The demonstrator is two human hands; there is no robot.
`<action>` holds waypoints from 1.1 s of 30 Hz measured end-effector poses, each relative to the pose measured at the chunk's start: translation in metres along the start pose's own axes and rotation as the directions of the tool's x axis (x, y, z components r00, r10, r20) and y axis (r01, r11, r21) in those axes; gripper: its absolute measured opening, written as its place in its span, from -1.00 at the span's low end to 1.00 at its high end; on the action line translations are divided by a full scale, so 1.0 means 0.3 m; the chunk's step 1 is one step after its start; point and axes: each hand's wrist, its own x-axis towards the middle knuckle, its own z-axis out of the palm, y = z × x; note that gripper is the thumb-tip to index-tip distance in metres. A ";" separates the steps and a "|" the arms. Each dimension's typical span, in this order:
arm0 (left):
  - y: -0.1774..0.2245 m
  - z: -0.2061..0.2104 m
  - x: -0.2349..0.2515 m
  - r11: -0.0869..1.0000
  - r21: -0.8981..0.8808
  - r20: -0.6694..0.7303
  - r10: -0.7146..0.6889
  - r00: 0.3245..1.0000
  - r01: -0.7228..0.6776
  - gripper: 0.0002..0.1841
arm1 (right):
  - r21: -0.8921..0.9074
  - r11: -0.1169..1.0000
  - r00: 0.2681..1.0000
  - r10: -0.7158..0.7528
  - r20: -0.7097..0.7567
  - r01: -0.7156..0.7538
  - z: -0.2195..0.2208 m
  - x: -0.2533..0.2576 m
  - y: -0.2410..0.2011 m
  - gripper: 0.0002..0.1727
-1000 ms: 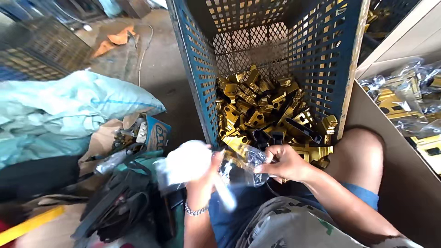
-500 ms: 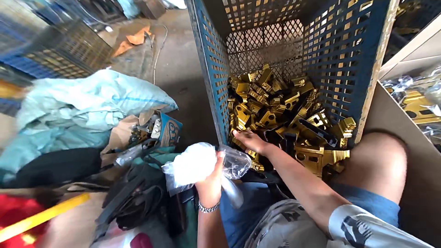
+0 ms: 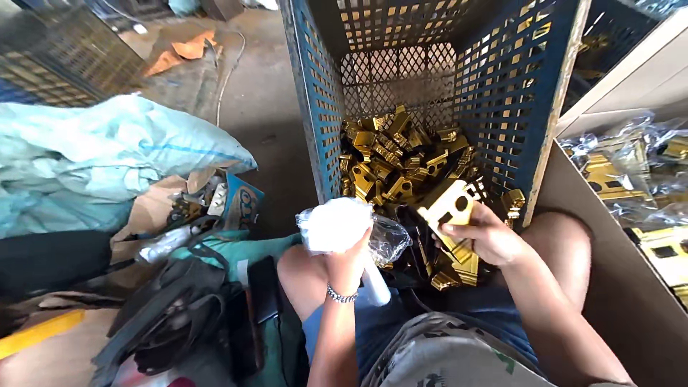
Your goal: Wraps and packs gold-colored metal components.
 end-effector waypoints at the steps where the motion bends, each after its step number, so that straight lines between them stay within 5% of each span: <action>1: 0.006 0.016 -0.005 1.000 0.015 -0.003 -0.011 1.000 0.011 -0.34 | 0.013 1.000 1.000 -0.003 -0.025 0.003 0.009 -0.018 -0.005 -0.44; 5: 0.057 0.082 -0.057 0.978 -0.039 0.085 -0.201 0.976 0.204 -0.38 | -0.337 0.941 0.999 0.026 0.047 -0.009 0.087 -0.016 -0.002 -0.39; 8: 0.094 0.110 -0.059 0.918 -0.254 0.131 -0.280 0.951 0.306 -0.69 | -0.811 0.526 0.917 -0.398 0.031 0.256 0.146 0.054 0.109 -0.59; 11: 0.123 0.085 -0.078 0.967 -0.156 0.136 -0.183 0.974 0.203 -0.67 | -0.924 0.271 0.941 -0.280 0.192 0.269 0.193 0.070 0.150 -0.59; 13: 0.077 0.057 -0.100 0.999 0.039 0.201 -0.006 0.980 -0.002 -0.56 | -0.926 0.342 0.983 -0.139 0.122 0.163 0.208 0.104 0.124 -0.37; 16: -0.040 0.038 -0.080 0.850 0.342 0.275 0.318 0.907 -0.401 -0.36 | -0.739 0.670 0.988 0.149 0.046 -0.066 0.214 0.169 0.070 0.01; 18: -0.054 0.040 -0.043 0.902 0.308 0.111 0.281 0.953 -0.302 -0.30 | -0.451 0.884 0.978 0.188 0.096 -0.125 0.198 0.161 0.070 -0.04; 20: -0.033 0.029 -0.026 0.979 0.164 0.040 0.118 0.992 -0.123 -0.39 | -0.266 0.959 0.991 0.117 0.064 -0.096 0.191 0.130 0.073 -0.37; 23: -0.005 0.020 -0.091 0.993 0.101 0.300 0.034 0.953 -0.067 -0.63 | -0.259 0.966 0.985 -0.055 -0.164 0.010 0.177 0.129 0.101 -0.66; 25: 0.015 0.017 -0.099 0.997 -0.073 0.368 0.040 0.929 -0.014 -0.66 | -0.091 0.990 0.965 -0.125 -0.231 0.106 0.111 0.104 0.093 -0.78; 28: 0.073 -0.048 -0.052 0.964 -0.208 0.282 -0.102 0.954 0.165 -0.63 | 0.475 0.788 0.918 -0.373 -0.136 0.391 -0.083 0.052 0.073 -0.61; 29: 0.083 -0.052 -0.046 0.969 -0.192 0.250 -0.108 0.962 0.158 -0.67 | 0.527 0.739 0.894 -0.437 -0.098 0.419 -0.107 0.055 0.047 -0.51; 31: 0.065 -0.036 -0.054 0.996 -0.071 0.274 -0.033 0.961 0.055 -0.50 | 0.285 0.894 0.938 -0.342 -0.064 0.345 -0.046 0.061 0.022 -0.37; 33: 0.009 0.019 -0.062 0.992 0.022 0.300 0.115 0.947 -0.128 -0.37 | -0.060 0.972 0.971 -0.220 0.090 0.225 0.075 0.069 0.027 -0.56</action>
